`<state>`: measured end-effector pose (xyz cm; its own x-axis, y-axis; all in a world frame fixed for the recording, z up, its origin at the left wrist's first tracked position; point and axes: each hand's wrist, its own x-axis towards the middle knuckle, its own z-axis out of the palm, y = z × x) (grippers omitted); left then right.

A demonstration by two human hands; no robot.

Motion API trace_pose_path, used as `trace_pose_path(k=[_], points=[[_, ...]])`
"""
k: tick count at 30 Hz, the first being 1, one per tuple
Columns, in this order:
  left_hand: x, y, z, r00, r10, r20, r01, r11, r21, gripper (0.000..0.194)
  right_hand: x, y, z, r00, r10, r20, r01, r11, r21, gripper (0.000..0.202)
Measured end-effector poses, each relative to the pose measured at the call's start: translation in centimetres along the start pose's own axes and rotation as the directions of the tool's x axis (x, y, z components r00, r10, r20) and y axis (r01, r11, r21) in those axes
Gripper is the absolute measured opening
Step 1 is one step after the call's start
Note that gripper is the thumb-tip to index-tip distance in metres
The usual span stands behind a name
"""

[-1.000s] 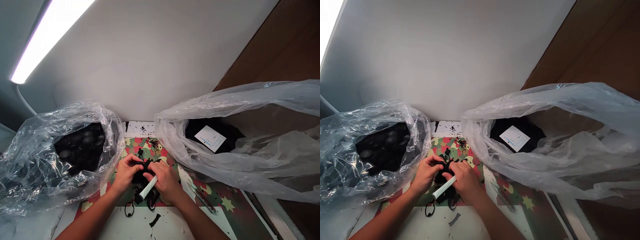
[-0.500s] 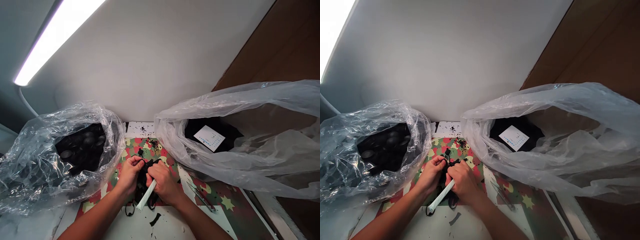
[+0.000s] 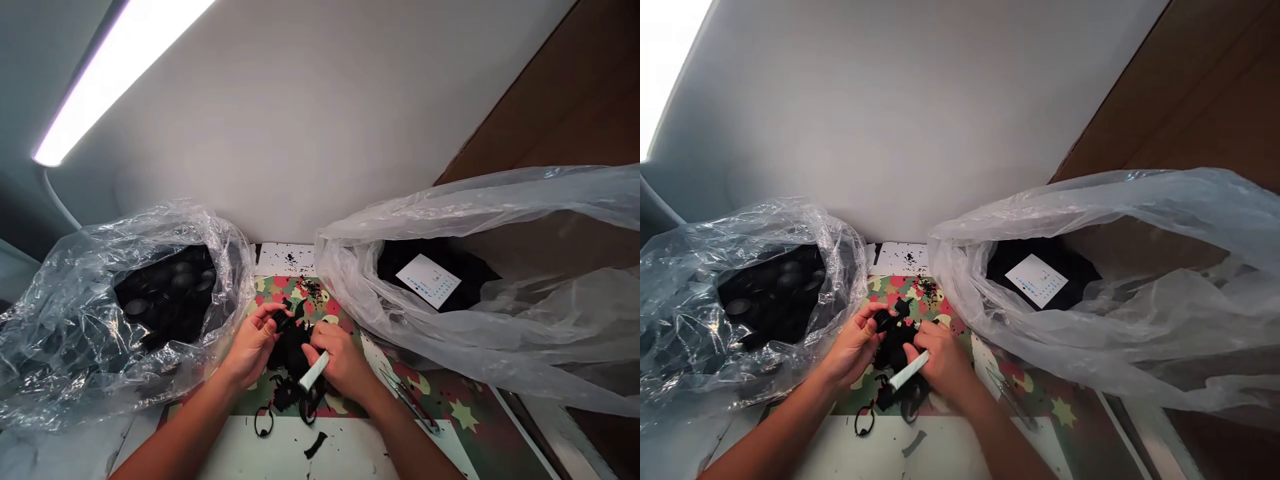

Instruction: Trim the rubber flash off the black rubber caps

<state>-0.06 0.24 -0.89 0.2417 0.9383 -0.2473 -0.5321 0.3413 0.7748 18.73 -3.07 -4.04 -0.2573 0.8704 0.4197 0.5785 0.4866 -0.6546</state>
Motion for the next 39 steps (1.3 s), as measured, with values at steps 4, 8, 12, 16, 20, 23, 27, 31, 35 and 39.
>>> trace_pose_path(k=[4,8,12,16,20,23,27,31,35,39], points=[[-0.2,-0.1,-0.3,0.998,-0.034,0.050,0.032,0.999,0.023,0.046,0.1,-0.8,-0.2,0.972,0.167,-0.163,-0.141,0.978,0.157,0.026],[-0.4,-0.6,0.0,0.998,-0.041,0.047,0.036,0.995,0.094,0.044,-0.2,-1.7,0.8,0.972,0.180,-0.149,-0.165,0.980,0.111,0.043],[-0.4,-1.0,0.3,0.998,-0.019,0.058,0.008,0.984,0.181,0.045,-0.1,-1.9,2.2,0.978,0.199,-0.066,-0.200,0.980,-0.002,0.027],[-0.3,-1.0,0.4,0.998,0.052,-0.023,-0.045,0.975,0.217,0.052,0.1,-2.1,2.0,0.994,0.113,0.011,-0.111,0.990,-0.089,0.024],[-0.5,-0.9,0.7,0.998,0.031,-0.057,-0.022,0.988,0.151,0.055,0.5,-2.8,0.7,0.998,-0.021,0.056,0.024,0.998,-0.056,0.036],[-0.9,-0.9,1.2,0.998,0.009,-0.063,-0.005,0.998,0.056,0.051,0.6,-2.9,0.1,0.998,-0.061,0.018,0.062,0.997,-0.050,0.037],[-1.3,-1.1,1.8,0.993,0.014,-0.113,-0.013,1.000,0.012,0.048,0.6,-2.7,-0.2,0.997,-0.073,0.007,0.073,0.997,-0.027,0.037],[-0.7,-0.3,1.6,0.960,0.167,-0.225,-0.171,0.985,-0.001,0.050,0.0,-2.9,-0.2,0.995,-0.085,0.044,0.084,0.996,0.020,0.035],[-0.2,1.5,1.0,0.934,0.251,-0.254,-0.259,0.966,0.003,0.048,-0.6,-2.3,0.2,0.993,-0.097,0.066,0.100,0.994,-0.045,0.034],[-0.7,1.7,0.7,0.964,0.243,-0.105,-0.225,0.962,0.154,0.042,-0.2,-1.1,0.4,0.995,-0.057,0.082,0.065,0.992,-0.111,0.033]])
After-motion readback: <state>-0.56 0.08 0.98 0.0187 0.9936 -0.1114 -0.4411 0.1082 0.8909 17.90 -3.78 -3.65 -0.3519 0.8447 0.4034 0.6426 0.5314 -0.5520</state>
